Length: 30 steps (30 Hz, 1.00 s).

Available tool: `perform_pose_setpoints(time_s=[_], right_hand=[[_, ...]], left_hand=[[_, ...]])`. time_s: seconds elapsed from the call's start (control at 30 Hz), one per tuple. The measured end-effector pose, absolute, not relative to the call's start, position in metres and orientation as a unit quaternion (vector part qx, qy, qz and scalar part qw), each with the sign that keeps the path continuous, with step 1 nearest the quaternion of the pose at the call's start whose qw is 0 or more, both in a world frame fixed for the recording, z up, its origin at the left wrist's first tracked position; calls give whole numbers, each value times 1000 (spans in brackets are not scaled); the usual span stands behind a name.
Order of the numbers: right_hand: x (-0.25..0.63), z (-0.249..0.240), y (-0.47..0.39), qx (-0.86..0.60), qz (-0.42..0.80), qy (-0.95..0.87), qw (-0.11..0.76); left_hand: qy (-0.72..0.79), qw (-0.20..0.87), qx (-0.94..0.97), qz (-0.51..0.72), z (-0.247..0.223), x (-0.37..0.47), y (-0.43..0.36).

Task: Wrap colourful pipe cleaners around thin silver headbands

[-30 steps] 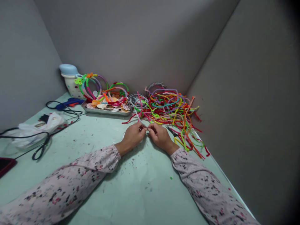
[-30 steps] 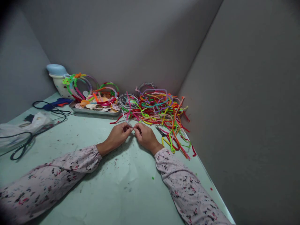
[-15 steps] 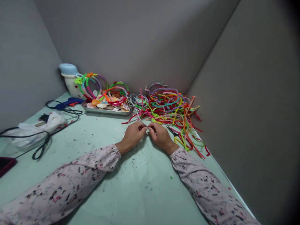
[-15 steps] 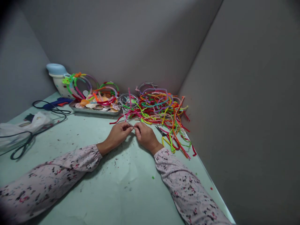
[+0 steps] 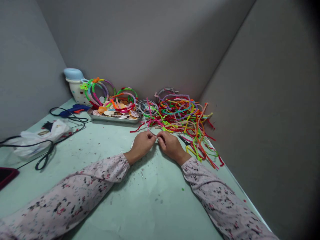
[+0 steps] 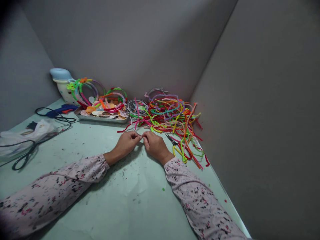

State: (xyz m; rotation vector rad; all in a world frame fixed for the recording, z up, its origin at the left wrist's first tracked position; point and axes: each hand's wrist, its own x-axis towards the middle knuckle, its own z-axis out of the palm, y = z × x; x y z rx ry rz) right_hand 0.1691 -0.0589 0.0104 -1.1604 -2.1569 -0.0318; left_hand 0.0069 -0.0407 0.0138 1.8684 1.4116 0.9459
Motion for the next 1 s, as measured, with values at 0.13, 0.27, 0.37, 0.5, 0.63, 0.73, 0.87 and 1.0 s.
perform_pose_setpoints(time_s=[0.13,0.27,0.37,0.5,0.63,0.73,0.87,1.0], right_hand=[[169,11,-60,-441,-29,-836,324],[170,10,-59,-440,-52,-842,308],[171,9,-59,-441,-69,-844,298],[172,9,-59,-436,-82,-847,291],[173,8,-58,-436,-90,-848,288],[173,6,-58,-439,-87,-846,289],[174,5,-55,-459,-80,-826,317],[174,6,-52,-483,-74,-797,355]], left_hand=[[541,328,686,360,15,8,-42],[534,356,668,376,14,8,-40],[530,388,651,382,14,9,-40],[531,448,614,375,20,12,-42],[524,497,578,380,25,13,-41],[513,505,593,361,23,12,-37],[490,436,661,365,18,10,-33],[450,350,726,385,21,8,-36]])
